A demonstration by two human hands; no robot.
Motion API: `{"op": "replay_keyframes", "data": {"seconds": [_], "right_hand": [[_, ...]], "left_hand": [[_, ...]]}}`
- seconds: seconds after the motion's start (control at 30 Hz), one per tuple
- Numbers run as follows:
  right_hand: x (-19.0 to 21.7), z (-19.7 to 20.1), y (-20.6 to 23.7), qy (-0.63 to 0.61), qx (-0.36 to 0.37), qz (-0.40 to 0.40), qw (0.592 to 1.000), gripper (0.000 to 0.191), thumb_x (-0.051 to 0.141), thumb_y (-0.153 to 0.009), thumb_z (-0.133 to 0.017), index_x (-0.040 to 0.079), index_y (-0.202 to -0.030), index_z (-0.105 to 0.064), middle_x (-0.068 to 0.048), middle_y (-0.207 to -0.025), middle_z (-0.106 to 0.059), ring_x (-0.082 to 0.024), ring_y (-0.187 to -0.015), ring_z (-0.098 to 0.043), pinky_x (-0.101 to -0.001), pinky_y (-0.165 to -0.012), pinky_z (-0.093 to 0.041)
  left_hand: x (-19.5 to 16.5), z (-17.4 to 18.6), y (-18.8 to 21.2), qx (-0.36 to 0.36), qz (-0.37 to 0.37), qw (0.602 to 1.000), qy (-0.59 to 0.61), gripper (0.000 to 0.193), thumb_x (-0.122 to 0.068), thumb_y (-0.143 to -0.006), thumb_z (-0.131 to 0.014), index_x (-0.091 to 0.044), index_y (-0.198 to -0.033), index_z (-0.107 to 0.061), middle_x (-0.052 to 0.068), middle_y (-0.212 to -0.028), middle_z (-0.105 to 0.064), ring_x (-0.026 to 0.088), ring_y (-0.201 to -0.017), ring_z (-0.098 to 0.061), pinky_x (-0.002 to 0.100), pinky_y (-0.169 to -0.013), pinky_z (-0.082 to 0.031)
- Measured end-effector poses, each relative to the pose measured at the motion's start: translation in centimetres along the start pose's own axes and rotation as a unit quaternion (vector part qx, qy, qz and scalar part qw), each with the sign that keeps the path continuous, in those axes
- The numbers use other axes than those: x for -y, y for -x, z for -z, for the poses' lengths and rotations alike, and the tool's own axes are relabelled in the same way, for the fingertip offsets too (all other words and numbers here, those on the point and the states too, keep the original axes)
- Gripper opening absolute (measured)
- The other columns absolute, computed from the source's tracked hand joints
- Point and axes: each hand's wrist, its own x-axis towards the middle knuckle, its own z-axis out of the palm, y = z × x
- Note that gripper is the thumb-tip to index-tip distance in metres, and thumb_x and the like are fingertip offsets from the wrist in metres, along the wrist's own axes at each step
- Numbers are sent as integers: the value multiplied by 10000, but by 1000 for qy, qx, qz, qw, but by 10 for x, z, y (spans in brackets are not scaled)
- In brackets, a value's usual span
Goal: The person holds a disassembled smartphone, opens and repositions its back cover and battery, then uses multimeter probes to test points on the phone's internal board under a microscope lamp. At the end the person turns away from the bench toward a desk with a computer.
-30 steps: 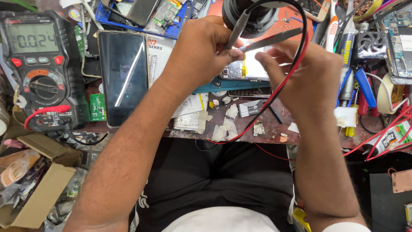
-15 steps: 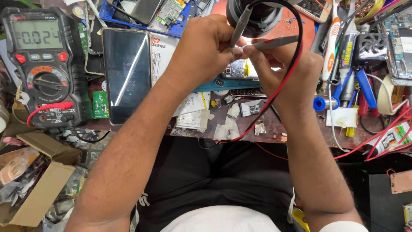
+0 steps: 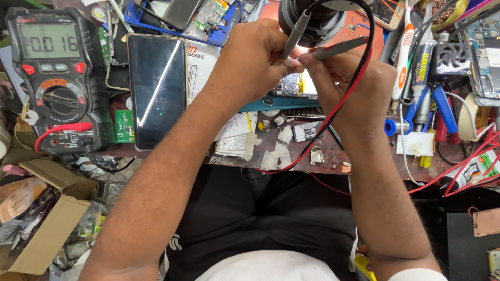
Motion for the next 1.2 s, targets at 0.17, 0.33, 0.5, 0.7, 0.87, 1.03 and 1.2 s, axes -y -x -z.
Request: {"op": "replay_keyframes", "data": {"seconds": [0.17,0.33,0.5,0.7,0.87,1.03,1.2], "right_hand": [[0,0,0,15,-6,16,1000,129,117,-1052,-800,-8,-1025,-786,-84,-829,-720,-131,-715,-699,-257,-638,-501],[3,1,0,27,-6,13,1000,133,128,-1051,-805,0,-1016,-790,-75,-800,-698,-128,-677,-667,-263,-604,-461],[4,1,-2,40,-8,10,999,115,125,-1050,-814,13,-1025,-803,-64,-755,-680,-131,-624,-620,-275,-571,-425],[5,1,-3,55,-2,8,998,125,146,-1032,-839,25,-1029,-809,-75,-776,-707,-145,-651,-669,-273,-596,-479],[9,3,-7,8,13,-9,1000,129,141,-1015,-821,24,-1058,-786,-78,-887,-768,-148,-824,-788,-244,-717,-611],[14,12,-5,4,31,-27,999,193,169,-1008,-870,16,-1088,-784,-86,-872,-760,-148,-784,-779,-251,-681,-603],[11,10,-3,-9,4,-12,1000,156,107,-1050,-837,-9,-1124,-765,-95,-936,-766,-156,-850,-791,-249,-743,-637]], "left_hand": [[0,-1,0,0,2,1000,2,182,-116,-773,-919,-48,-880,-788,52,-759,-661,150,-590,-642,329,-528,-467],[-1,-1,-1,0,11,1000,1,153,-119,-790,-909,-55,-870,-794,40,-763,-673,147,-588,-648,322,-523,-477],[-2,-1,0,0,11,1000,-8,151,-123,-793,-902,-51,-866,-792,48,-780,-683,150,-606,-662,321,-531,-489],[-2,0,1,-4,-9,1000,-3,162,-104,-788,-904,-58,-902,-798,63,-798,-688,170,-615,-666,333,-547,-487],[-2,0,1,-3,-4,1000,7,166,-77,-764,-891,-55,-897,-795,67,-804,-689,171,-621,-671,326,-561,-498],[-2,0,2,-17,2,1000,8,148,-73,-793,-881,-52,-912,-795,55,-774,-666,150,-613,-649,313,-553,-493],[-1,-1,2,-6,2,1000,2,172,-104,-791,-907,-50,-917,-803,56,-750,-641,157,-578,-597,323,-525,-453]]}}
